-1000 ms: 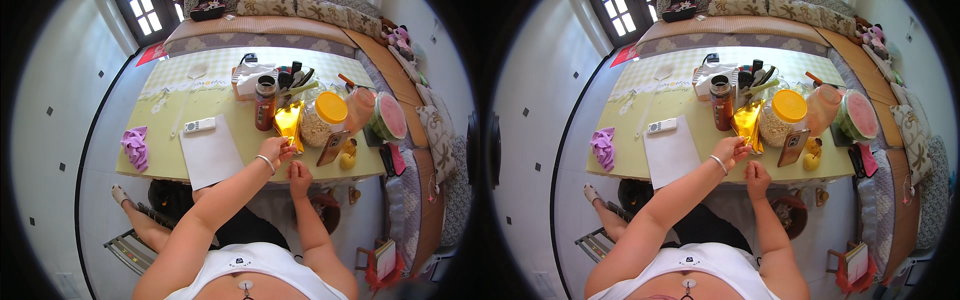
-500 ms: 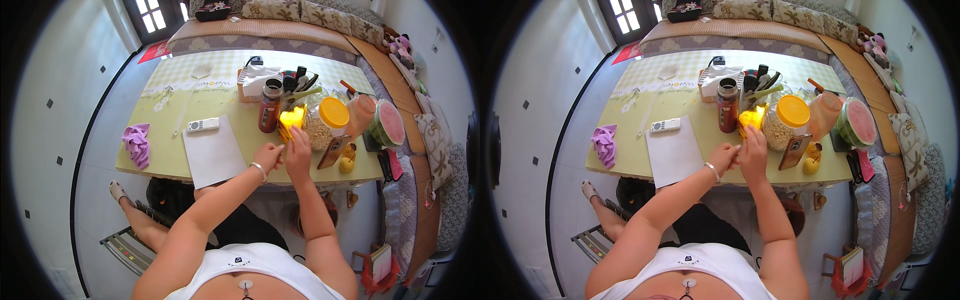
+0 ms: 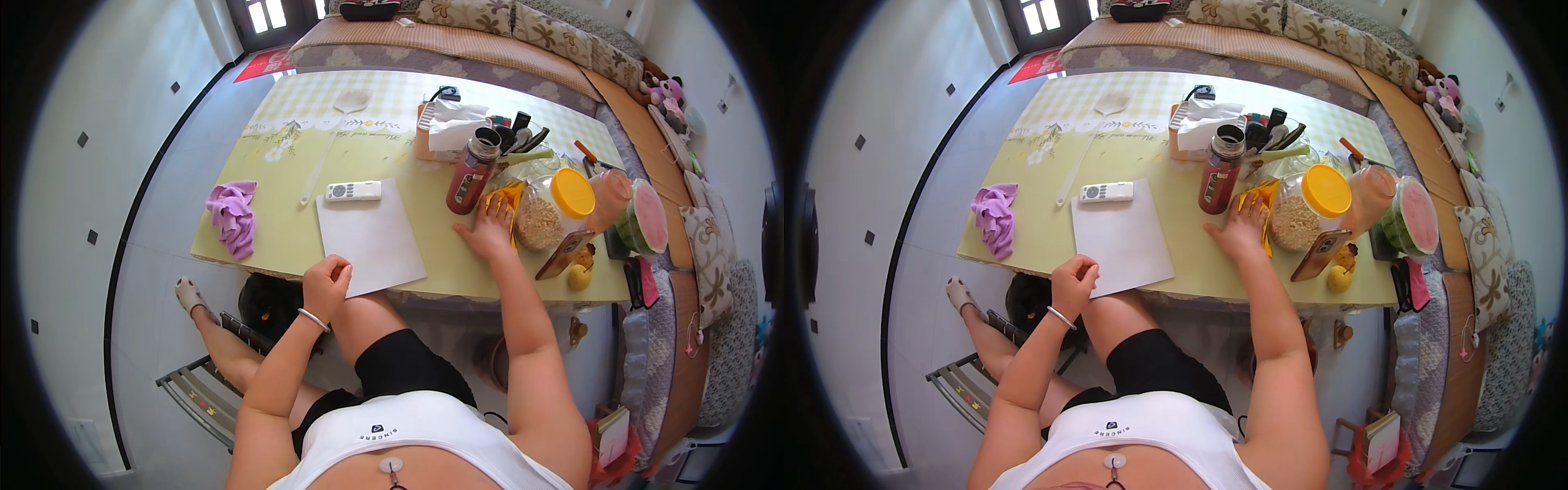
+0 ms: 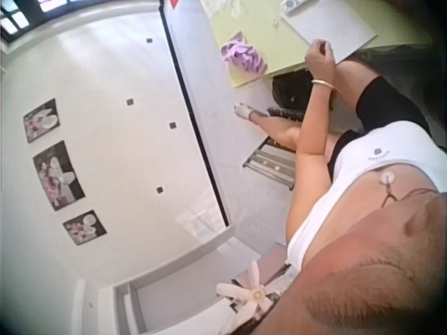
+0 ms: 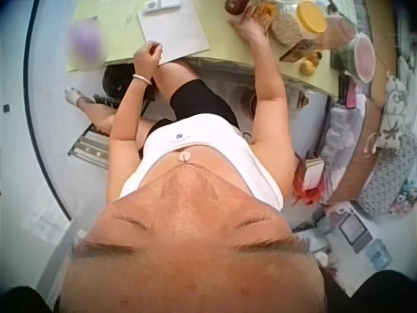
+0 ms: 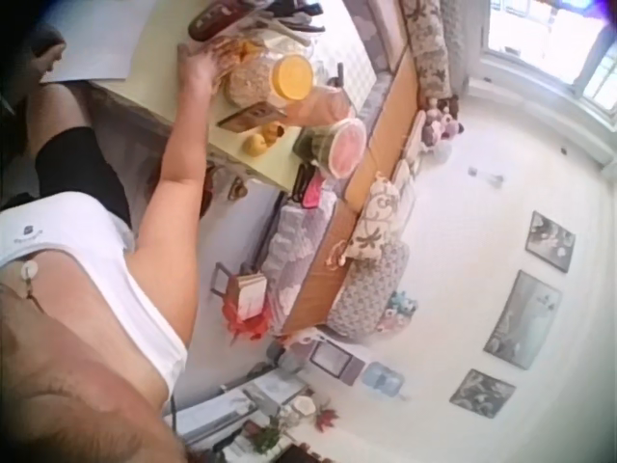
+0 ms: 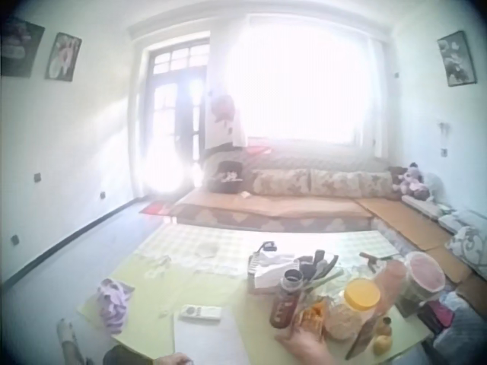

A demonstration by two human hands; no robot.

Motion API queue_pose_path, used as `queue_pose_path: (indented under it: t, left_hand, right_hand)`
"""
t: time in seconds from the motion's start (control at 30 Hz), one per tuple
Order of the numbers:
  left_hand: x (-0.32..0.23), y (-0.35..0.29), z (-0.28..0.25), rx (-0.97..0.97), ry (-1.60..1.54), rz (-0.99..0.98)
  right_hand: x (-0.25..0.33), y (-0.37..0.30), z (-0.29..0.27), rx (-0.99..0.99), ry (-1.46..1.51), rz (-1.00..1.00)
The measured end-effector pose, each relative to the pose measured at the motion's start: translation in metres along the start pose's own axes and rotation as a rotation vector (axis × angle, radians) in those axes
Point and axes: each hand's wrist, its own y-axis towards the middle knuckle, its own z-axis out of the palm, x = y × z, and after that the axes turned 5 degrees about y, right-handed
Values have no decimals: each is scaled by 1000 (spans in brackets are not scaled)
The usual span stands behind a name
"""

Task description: The person sits at a table and repeatedly folds small, shiny gold sheets of paper. They fold each sheet in half, then fold the corners inward to form a triangular shape, and finally fold the bottom point up. The person handles the sheets one at a time, placing the finished folded items on the table.

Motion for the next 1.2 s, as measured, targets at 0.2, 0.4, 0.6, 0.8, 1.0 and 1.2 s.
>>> queue_pose_path:
  t: [0.2, 0.4, 0.6, 0.8, 1.0, 1.2]
  left_hand:
    - [8, -3, -7, -50, 448, 451]
    - [2, -10, -3, 178, 597, 380]
    - [16, -12, 11, 64, 552, 523]
    - [6, 0, 12, 99, 355, 257]
    - [1, 15, -2, 227, 88, -41]
    - [25, 49, -9, 297, -295, -211]
  right_hand:
    - [-1, -3, -9, 0, -10, 10]
    - [19, -31, -41, -260, -140, -155]
    - [69, -73, -41, -247, 369, -576]
    - [84, -76, -12, 41, 716, -546]
    - [84, -68, -20, 227, 905, -503]
    - [72, -26, 22, 130, 924, -570]
